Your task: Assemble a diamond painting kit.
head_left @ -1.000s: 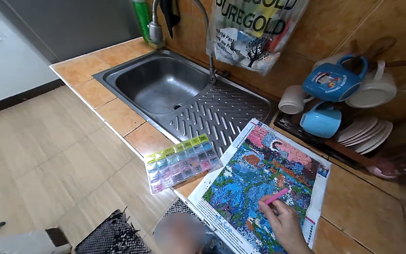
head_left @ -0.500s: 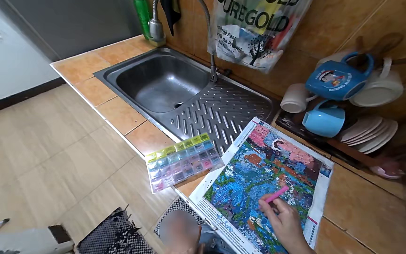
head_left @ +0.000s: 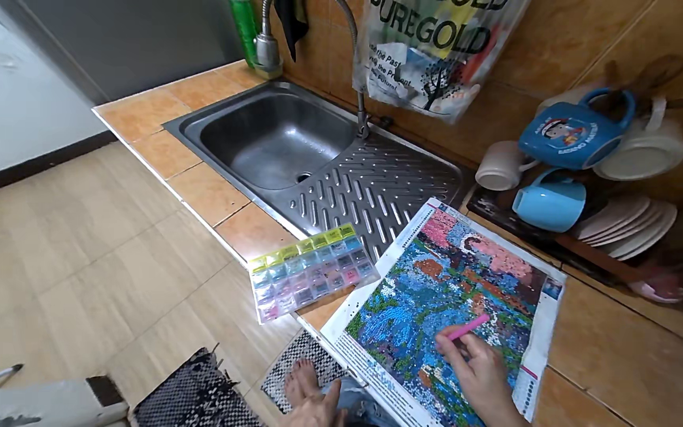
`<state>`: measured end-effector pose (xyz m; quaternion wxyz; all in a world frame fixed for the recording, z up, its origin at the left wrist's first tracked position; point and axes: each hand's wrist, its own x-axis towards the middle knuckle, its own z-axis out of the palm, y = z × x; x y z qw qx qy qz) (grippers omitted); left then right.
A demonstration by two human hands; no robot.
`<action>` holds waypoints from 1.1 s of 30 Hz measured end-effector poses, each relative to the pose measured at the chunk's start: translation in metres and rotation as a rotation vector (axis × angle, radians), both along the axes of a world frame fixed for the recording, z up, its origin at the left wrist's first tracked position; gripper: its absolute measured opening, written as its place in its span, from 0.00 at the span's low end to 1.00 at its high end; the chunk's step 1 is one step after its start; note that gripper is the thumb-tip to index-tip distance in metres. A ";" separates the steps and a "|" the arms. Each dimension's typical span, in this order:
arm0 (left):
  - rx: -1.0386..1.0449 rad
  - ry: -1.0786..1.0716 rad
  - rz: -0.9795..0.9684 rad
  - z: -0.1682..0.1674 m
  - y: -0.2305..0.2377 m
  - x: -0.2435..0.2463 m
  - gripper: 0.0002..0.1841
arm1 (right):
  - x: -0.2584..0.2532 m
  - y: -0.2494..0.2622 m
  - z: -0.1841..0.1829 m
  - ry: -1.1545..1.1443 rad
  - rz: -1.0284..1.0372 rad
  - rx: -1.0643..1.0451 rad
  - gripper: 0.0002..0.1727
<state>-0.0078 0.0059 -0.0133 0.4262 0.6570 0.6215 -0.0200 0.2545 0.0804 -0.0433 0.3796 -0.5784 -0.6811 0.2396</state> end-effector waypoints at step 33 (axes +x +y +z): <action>-0.043 0.019 0.006 0.004 0.003 0.001 0.25 | 0.004 0.003 0.009 0.010 -0.060 -0.069 0.17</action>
